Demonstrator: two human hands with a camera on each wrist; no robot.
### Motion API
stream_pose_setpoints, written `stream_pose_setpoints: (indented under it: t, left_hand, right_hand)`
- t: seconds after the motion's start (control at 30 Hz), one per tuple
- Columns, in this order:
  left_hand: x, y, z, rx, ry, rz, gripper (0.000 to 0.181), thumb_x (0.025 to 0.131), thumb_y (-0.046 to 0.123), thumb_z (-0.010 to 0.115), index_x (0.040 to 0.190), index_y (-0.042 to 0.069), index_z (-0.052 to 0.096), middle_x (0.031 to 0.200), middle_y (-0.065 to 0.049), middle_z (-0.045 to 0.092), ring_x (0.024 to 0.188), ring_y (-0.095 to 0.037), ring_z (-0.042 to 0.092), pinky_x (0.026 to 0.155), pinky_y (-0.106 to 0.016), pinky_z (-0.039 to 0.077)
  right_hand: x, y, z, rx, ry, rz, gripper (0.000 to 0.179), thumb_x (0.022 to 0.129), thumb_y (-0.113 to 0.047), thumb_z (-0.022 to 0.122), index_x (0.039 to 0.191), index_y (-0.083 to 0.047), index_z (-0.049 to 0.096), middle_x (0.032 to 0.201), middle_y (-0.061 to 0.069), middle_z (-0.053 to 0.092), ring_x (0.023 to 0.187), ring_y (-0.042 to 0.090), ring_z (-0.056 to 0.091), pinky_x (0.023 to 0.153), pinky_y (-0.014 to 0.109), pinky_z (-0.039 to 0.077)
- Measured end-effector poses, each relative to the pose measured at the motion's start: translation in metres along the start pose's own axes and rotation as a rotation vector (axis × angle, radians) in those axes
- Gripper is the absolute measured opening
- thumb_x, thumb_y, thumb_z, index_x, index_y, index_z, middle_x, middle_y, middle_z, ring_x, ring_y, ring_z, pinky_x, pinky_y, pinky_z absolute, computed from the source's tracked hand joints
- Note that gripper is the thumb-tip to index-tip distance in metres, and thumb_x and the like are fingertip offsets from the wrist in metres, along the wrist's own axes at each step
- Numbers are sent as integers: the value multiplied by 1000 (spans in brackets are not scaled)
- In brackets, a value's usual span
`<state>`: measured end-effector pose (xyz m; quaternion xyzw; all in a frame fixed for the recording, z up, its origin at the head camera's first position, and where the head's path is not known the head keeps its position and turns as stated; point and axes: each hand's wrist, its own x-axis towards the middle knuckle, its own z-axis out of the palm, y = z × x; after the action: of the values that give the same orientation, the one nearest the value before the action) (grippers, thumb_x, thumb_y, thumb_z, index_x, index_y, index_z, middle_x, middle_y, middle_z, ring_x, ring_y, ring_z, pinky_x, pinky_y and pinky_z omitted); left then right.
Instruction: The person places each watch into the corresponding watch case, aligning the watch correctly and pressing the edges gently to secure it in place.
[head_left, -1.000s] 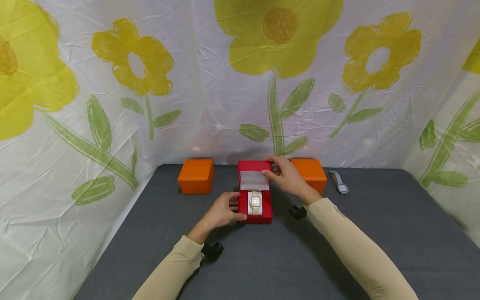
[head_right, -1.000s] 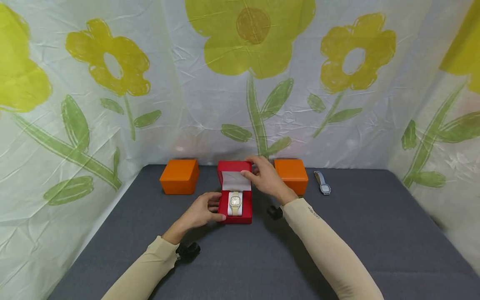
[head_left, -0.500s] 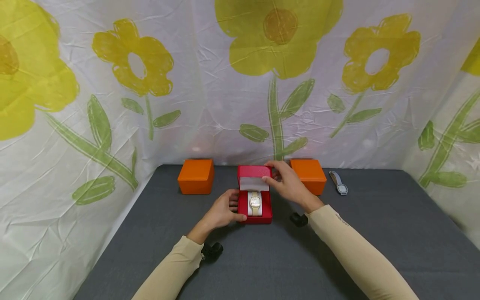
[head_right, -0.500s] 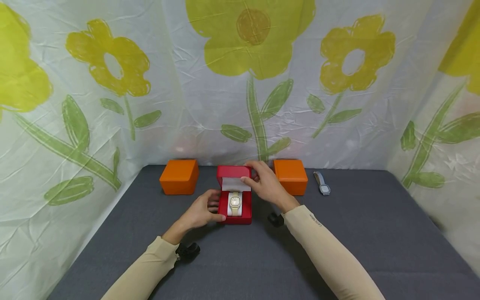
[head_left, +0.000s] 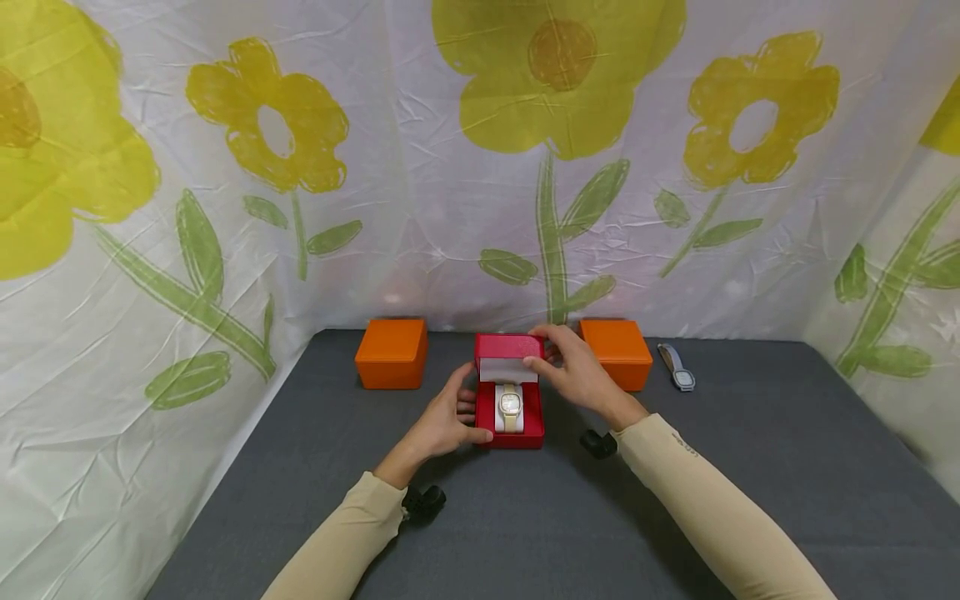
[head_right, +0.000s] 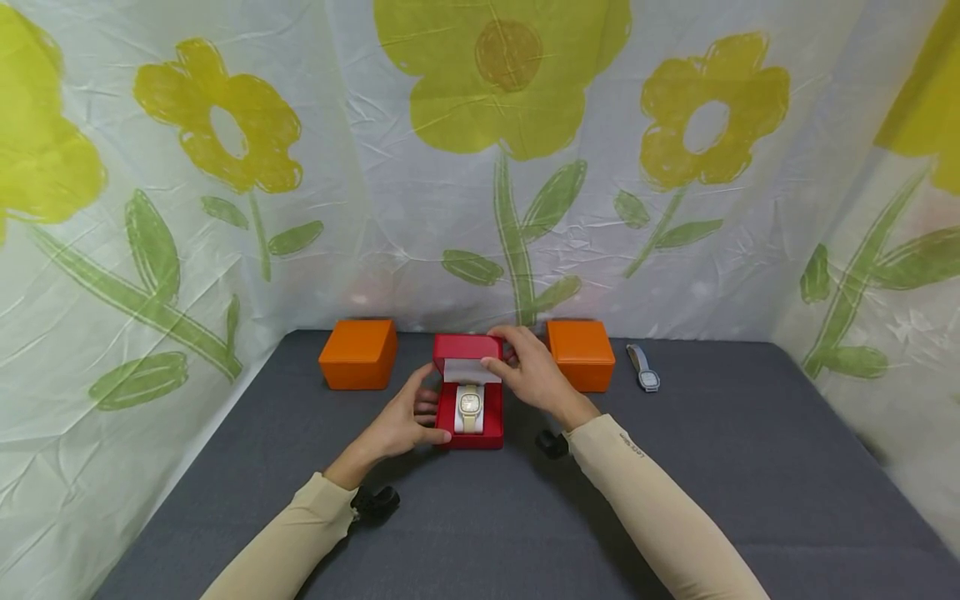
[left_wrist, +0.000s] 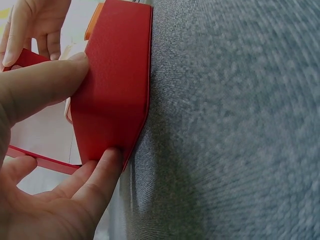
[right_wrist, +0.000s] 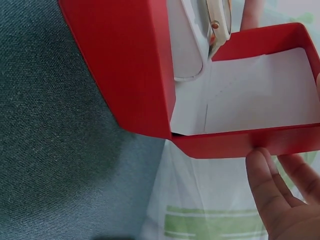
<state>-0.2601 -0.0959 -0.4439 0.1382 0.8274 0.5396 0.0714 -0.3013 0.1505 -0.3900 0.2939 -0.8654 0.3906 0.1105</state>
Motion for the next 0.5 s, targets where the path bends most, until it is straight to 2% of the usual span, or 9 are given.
stream_pose_setpoints:
  t: [0.27,0.37,0.5]
  left_hand:
    - [-1,1,0,23,15,14,107,70,5,84,152,18,16,123,-21,50,103,-31,60,89,-45,51]
    - [-2,1,0,31,18,32,110,70,4,85,152,21,15,122,-21,51,103,-32,60,89,-46,51]
    - [-2,-2,2,45,14,54,112,70,5,85,153,27,12,121,-19,51,104,-30,59,88,-44,51]
  right_hand:
    - [-11,-4,1,-99,-13,-59,45,87,-32,70,125,-11,54,113,4,55,97,22,57,86,36,52]
    - [-14,-6,-1,-121,-33,-64,45,87,-35,69,124,-13,55,111,2,55,98,25,58,87,38,51]
    - [-17,-8,-4,-145,-73,-54,44,87,-36,70,123,-15,56,109,0,55,96,22,57,86,40,51]
